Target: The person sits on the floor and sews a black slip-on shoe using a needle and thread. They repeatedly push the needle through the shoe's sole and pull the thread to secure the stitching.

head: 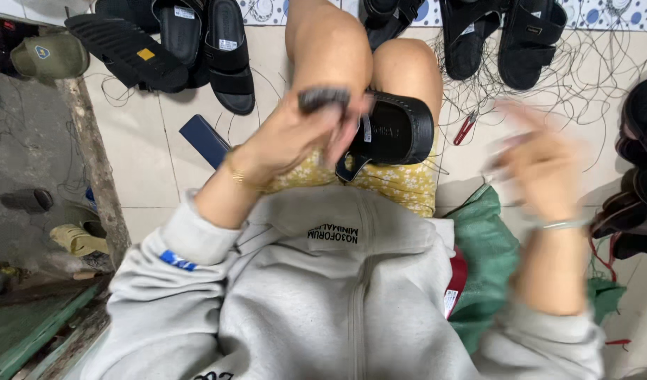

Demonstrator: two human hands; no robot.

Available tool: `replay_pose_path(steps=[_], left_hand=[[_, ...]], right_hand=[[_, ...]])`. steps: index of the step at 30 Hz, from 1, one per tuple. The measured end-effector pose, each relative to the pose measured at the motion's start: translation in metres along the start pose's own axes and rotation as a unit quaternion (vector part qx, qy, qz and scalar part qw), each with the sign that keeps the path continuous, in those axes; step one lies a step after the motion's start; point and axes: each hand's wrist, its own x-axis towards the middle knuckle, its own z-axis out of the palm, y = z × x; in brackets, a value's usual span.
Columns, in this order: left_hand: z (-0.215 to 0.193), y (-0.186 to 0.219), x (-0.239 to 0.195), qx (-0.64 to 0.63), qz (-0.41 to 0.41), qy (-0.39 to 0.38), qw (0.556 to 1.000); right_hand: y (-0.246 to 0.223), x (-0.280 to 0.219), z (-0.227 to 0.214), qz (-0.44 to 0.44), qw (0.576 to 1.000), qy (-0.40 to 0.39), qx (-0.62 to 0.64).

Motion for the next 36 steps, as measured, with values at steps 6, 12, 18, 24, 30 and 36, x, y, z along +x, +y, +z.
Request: replay_pose_path(steps=[6, 12, 18, 24, 30, 36], left_hand=[[-0.078, -0.039, 0.059, -0.297, 0.182, 0.201, 0.915], [-0.09, -0.024, 0.061, -0.227, 0.063, 0.447, 0.863], [-0.014, -0.052, 0.046, -0.035, 0.216, 0.26, 0.94], [0.032, -0.074, 0.018, 0.673, 0.167, 0.085, 0.716], [0.04, -0.079, 0.015, 0.728, 0.157, 0.087, 0.661], [0.022, -0.044, -0.022, 0.451, 0.197, 0.005, 0.87]], right_hand=[[-0.012, -0.019, 0.041, -0.235, 0.952, -0.174, 0.091], [-0.057, -0.039, 0.04, -0.055, 0.821, -0.248, 0.511], [-0.029, -0.053, 0.028, -0.09, 0.839, -0.191, 0.502], [-0.038, -0.078, 0.041, -0.125, 0.837, -0.17, 0.505], [-0.036, -0.104, -0.005, -0.099, 0.941, -0.064, 0.319], [0.009, -0.087, -0.053, -0.01, 0.988, 0.133, 0.083]])
